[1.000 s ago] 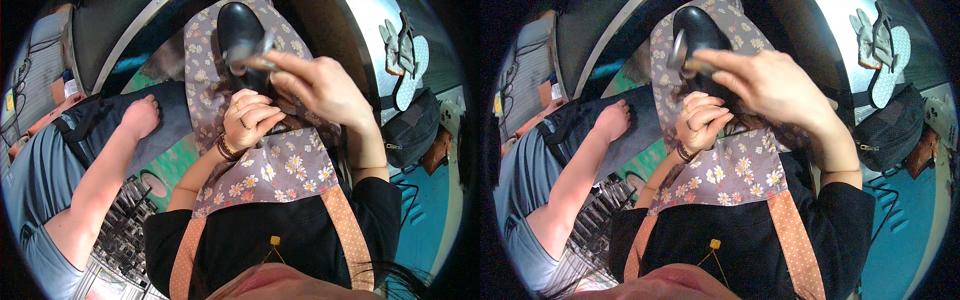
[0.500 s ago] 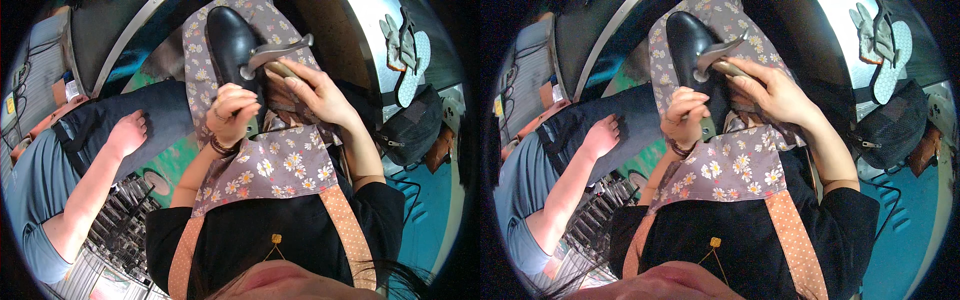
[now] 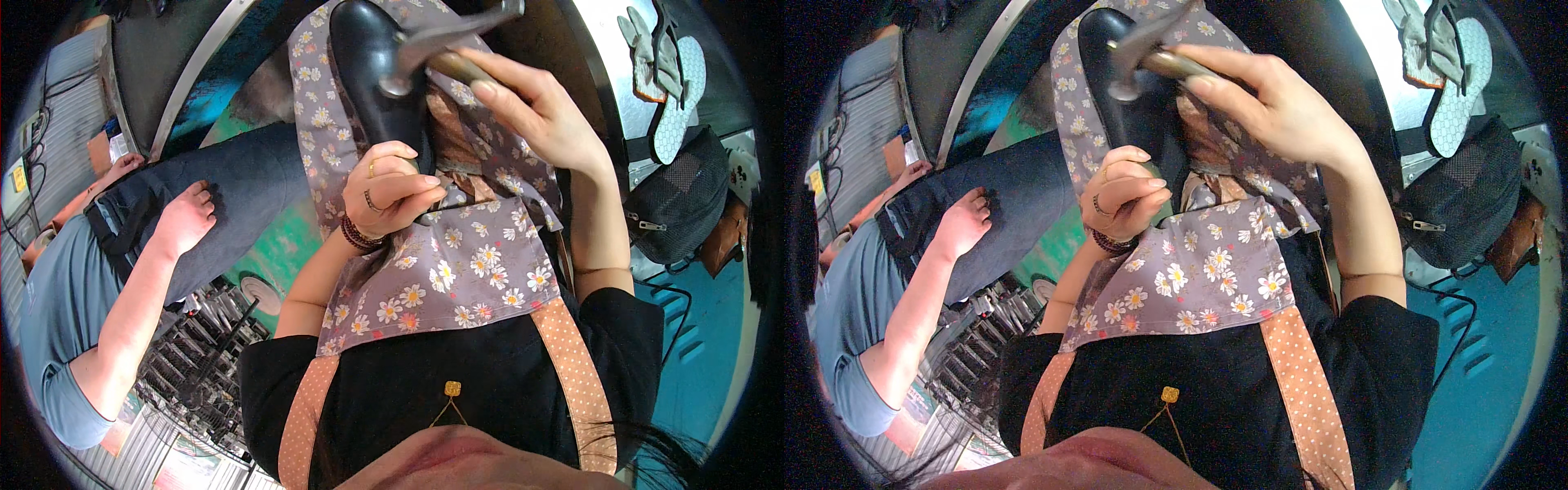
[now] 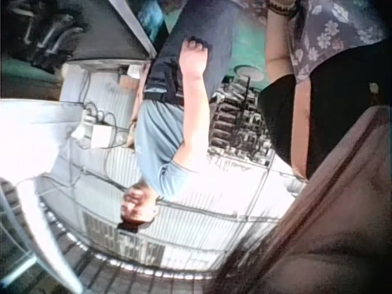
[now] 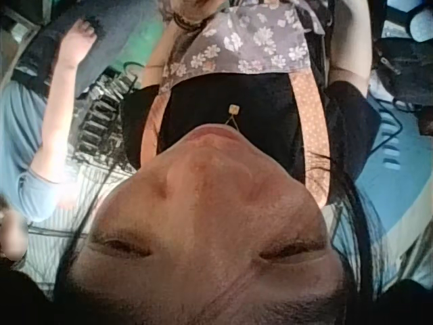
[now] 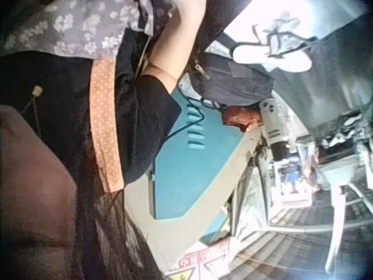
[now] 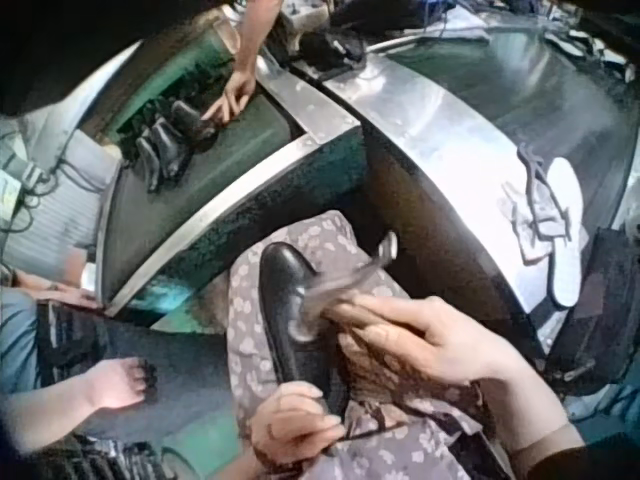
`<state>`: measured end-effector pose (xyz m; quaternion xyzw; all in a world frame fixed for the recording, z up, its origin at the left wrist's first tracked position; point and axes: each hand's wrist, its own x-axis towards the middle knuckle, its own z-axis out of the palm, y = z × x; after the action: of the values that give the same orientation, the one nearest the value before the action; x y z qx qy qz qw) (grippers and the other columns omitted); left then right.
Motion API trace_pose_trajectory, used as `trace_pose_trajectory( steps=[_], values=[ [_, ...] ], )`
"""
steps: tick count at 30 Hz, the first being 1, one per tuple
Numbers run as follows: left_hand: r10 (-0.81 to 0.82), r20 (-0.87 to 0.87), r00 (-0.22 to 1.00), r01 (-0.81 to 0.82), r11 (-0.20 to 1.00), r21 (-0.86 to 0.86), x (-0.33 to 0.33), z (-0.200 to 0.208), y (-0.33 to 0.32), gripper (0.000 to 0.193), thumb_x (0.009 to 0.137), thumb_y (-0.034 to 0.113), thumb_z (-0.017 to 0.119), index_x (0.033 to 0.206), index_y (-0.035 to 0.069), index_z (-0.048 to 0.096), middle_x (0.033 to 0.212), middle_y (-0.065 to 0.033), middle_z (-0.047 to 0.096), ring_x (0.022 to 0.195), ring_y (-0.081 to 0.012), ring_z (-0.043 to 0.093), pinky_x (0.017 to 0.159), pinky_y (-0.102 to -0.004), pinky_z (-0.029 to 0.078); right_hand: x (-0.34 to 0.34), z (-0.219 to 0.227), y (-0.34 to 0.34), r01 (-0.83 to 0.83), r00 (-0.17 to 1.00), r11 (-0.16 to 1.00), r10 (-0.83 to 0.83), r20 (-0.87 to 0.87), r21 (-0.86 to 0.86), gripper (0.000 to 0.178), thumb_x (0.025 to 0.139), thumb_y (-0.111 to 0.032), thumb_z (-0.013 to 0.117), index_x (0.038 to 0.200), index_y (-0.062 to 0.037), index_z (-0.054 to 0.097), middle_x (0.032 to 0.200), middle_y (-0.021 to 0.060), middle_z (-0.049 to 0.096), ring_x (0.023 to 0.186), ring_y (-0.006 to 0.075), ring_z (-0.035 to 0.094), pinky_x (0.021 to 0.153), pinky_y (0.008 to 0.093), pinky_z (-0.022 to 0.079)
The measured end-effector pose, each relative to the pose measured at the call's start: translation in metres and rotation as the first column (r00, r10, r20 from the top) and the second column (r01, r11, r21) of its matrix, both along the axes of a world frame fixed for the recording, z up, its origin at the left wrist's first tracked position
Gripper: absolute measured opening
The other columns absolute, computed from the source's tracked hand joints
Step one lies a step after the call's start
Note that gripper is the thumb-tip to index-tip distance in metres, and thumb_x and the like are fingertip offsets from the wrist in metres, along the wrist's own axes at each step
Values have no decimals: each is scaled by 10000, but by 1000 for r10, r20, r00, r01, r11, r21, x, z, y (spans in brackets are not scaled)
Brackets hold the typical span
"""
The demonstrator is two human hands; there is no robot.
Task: Hammering the heel and sides of shoes on a last during the manufacturing process.
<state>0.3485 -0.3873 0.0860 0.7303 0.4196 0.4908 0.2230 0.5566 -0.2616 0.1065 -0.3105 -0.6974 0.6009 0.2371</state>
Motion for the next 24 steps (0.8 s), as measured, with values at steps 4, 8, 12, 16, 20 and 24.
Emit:
trace_pose_trajectory(
  steps=[4, 8, 12, 16, 20, 24],
  values=[
    [25, -14, 1000, -25, 1000, -5, -3, 1, 1, 233, 685, 35, 813, 862, 78, 668, 674, -5, 629, 585, -152, 583, 755, -360, 526, -24, 3, 9, -211, 977, 961, 207, 38, 178, 358, 965, -188, 532, 1307, -82, 554, 901, 135, 682, 774, 180, 659, 719, 320, 503],
    [25, -8, 1000, -25, 1000, -2, -1, 2, 5, 239, 685, 39, 814, 868, 82, 666, 675, -13, 632, 592, -157, 585, 748, -353, 525, -25, 29, 30, -265, 953, 945, 226, 201, 193, 346, 965, -191, 530, 1296, -97, 565, 872, 150, 676, 733, 187, 651, 715, 317, 511],
    [31, -8, 999, -31, 1000, 2, -2, 0, 4, 234, 688, 43, 814, 862, 82, 664, 675, -11, 633, 595, -162, 591, 750, -356, 524, -43, 21, 20, -286, 958, 893, 266, 104, 347, 327, 949, -199, 540, 1254, -89, 589, 995, 181, 678, 882, 336, 668, 768, 376, 511],
    [24, -19, 1000, -24, 1000, -12, -6, 0, 4, 233, 684, 32, 813, 857, 81, 665, 674, -4, 634, 596, -163, 594, 759, -361, 523, -40, 22, 31, -295, 955, 899, 263, 139, 325, 342, 949, -203, 545, 1260, -67, 580, 1077, 158, 673, 977, 289, 659, 848, 352, 496],
    [-16, 213, 977, 22, 999, -27, -10, -5, 1, 109, 797, 120, 721, 850, 54, 651, 659, -36, 624, 583, -180, 581, 748, -397, 518, -21, 4, 17, -208, 970, 967, 185, 157, 150, 358, 961, -195, 538, 1284, -43, 559, 1139, 121, 670, 1035, 195, 635, 902, 311, 474],
    [107, 710, 696, -55, 994, -96, -39, -18, 17, 270, 963, 197, 483, 781, 27, 590, 607, -64, 572, 588, -184, 561, 740, -432, 493, -19, -7, 15, -113, 991, 989, 104, 88, 94, 353, 968, -211, 527, 1286, -62, 566, 1006, 136, 669, 922, 180, 622, 849, 315, 481]
  ],
)
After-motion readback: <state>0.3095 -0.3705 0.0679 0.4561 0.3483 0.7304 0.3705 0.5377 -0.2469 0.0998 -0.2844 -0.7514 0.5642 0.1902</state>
